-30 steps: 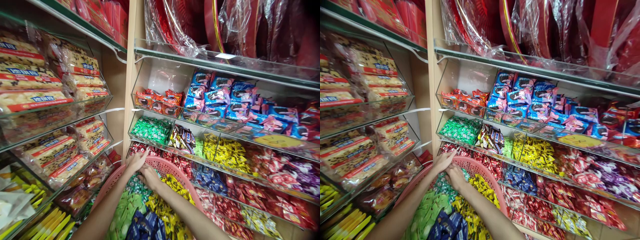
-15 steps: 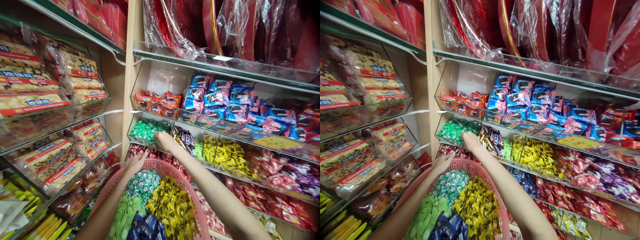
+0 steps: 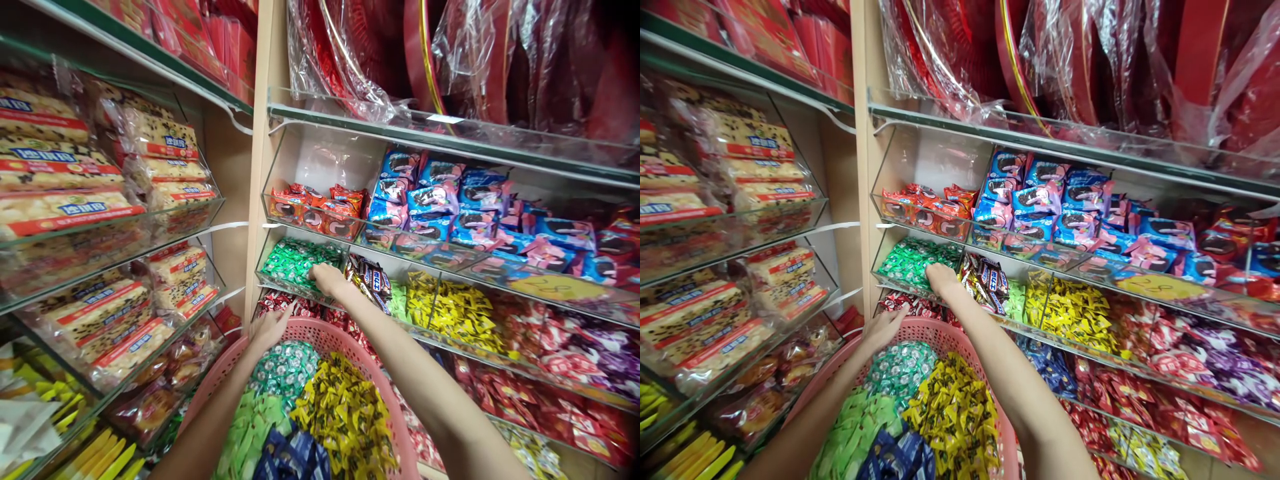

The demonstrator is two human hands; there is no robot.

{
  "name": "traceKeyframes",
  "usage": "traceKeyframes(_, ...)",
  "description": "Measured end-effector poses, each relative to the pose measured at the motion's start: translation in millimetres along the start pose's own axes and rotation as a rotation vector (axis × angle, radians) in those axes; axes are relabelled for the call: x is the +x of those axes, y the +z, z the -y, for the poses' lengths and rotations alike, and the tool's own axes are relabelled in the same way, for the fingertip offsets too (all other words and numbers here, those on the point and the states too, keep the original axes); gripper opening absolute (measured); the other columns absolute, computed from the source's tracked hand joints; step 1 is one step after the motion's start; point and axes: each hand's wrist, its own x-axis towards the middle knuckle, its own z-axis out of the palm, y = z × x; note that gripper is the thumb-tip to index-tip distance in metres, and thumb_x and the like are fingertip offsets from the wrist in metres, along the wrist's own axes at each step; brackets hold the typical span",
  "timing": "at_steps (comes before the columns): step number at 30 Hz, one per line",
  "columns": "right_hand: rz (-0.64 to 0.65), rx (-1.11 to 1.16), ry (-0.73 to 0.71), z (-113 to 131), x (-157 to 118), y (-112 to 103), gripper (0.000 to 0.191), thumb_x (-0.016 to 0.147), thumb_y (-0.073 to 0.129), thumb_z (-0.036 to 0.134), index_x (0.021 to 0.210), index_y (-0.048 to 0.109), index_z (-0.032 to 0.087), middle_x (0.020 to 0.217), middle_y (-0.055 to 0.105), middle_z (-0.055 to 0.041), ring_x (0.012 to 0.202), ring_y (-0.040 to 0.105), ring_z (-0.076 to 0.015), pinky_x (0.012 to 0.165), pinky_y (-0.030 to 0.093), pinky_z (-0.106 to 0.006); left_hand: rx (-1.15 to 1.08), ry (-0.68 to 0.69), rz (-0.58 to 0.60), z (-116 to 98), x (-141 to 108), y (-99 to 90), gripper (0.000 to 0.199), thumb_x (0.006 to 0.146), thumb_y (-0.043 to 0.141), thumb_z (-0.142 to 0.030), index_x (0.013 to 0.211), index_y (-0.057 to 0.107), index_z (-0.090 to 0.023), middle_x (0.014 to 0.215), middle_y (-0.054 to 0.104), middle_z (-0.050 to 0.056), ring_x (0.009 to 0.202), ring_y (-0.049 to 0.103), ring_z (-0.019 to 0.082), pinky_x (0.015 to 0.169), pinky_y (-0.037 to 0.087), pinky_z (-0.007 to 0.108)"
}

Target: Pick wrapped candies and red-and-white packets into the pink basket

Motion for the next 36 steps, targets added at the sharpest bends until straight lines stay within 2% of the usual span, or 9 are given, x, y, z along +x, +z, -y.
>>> traceKeyframes(5, -0.012, 0.005, 0.024, 5, -2, -3, 0.030, 0.075, 0.042, 0.004, 0.095, 0.060, 0.017, 0.100, 0.061, -0.0125, 0.098, 0.056, -0.0204, 0.073, 0.041, -0.026, 0.005, 0.027, -0.005, -2, 2, 1.0, 0.077, 0.071, 0.006, -0.073, 0.083, 0.067, -0.028, 0.089, 0.067, 0.007, 0.088, 0.059, 0.029, 0.070, 0.042, 0.035)
traceKeyframes(8, -0.095, 0.042, 0.052, 4, -9, -8, 0.030, 0.077, 0.040, 0.005, 0.097, 0.059, 0.016, 0.100, 0.061, -0.0125, 0.098, 0.055, -0.0204, 0.077, 0.040, -0.027, 0.003, 0.029, 0.004, -1, 2, 0.2, 0.077, 0.071, 0.006, -0.073, 0.082, 0.067, -0.027, 0.089, 0.067, 0.008, 0.089, 0.059, 0.028, 0.071, 0.042, 0.034)
traceKeyframes(12, -0.262, 0.498, -0.059, -1, -26, -9, 0.021, 0.078, 0.046, 0.015, 0.095, 0.059, 0.016, 0.086, 0.063, -0.0055, 0.081, 0.056, -0.0155, 0.072, 0.042, -0.027, -0.007, 0.025, 0.005, 0, 2, -1.5, 0.076, 0.070, 0.006, -0.074, 0.085, 0.067, -0.030, 0.090, 0.068, 0.006, 0.090, 0.059, 0.028, 0.072, 0.042, 0.035)
traceKeyframes(16, -0.077, 1.135, -0.152, -1, -50, -3, 0.020, 0.076, 0.050, 0.024, 0.091, 0.059, 0.014, 0.071, 0.057, 0.0006, 0.060, 0.051, -0.0084, 0.058, 0.046, -0.023, 0.000, 0.016, 0.007, -1, 4, -2.0, 0.078, 0.069, 0.005, -0.074, 0.089, 0.067, -0.030, 0.091, 0.067, 0.007, 0.091, 0.059, 0.029, 0.073, 0.042, 0.036)
traceKeyframes(20, 0.096, 1.399, -0.114, 5, -70, 15, 0.022, 0.075, 0.051, 0.028, 0.092, 0.056, 0.015, 0.071, 0.055, 0.0008, 0.058, 0.056, -0.0087, 0.051, 0.048, -0.022, -0.002, 0.008, 0.009, -3, 5, -0.5, 0.080, 0.068, 0.004, -0.075, 0.093, 0.066, -0.031, 0.093, 0.067, 0.007, 0.092, 0.059, 0.029, 0.072, 0.043, 0.036)
traceKeyframes(25, 0.213, 1.227, -0.068, 25, -87, 79, 0.018, 0.074, 0.046, 0.016, 0.089, 0.056, 0.014, 0.072, 0.059, -0.0006, 0.056, 0.057, -0.0102, 0.049, 0.045, -0.020, -0.005, 0.035, 0.000, -5, 4, 0.1, 0.079, 0.068, 0.005, -0.075, 0.089, 0.067, -0.030, 0.092, 0.067, 0.006, 0.091, 0.059, 0.028, 0.071, 0.043, 0.035)
traceKeyframes(29, 0.137, 0.850, -0.153, 42, -97, 127, 0.020, 0.064, 0.050, 0.007, 0.077, 0.063, 0.015, 0.072, 0.064, 0.0001, 0.065, 0.057, -0.0107, 0.060, 0.042, -0.019, -0.001, 0.026, 0.002, -6, 1, -2.5, 0.078, 0.069, 0.006, -0.074, 0.084, 0.068, -0.029, 0.090, 0.068, 0.006, 0.090, 0.059, 0.026, 0.071, 0.043, 0.032)
traceKeyframes(33, 0.143, 0.660, -0.211, 51, -99, 142, 0.021, 0.063, 0.052, 0.009, 0.075, 0.066, 0.018, 0.074, 0.066, 0.0006, 0.070, 0.058, -0.0119, 0.065, 0.040, -0.019, -0.003, 0.001, 0.008, -8, -2, -4.7, 0.077, 0.069, 0.008, -0.074, 0.087, 0.067, -0.030, 0.092, 0.067, 0.005, 0.088, 0.059, 0.025, 0.069, 0.042, 0.032)
traceKeyframes(36, 0.175, 0.646, -0.260, 50, -95, 144, 0.020, 0.063, 0.053, 0.010, 0.075, 0.067, 0.019, 0.076, 0.067, 0.0006, 0.071, 0.058, -0.0117, 0.065, 0.040, -0.018, -0.010, 0.002, 0.005, -7, -2, -4.1, 0.077, 0.069, 0.007, -0.074, 0.088, 0.067, -0.030, 0.091, 0.067, 0.005, 0.087, 0.060, 0.026, 0.068, 0.042, 0.032)
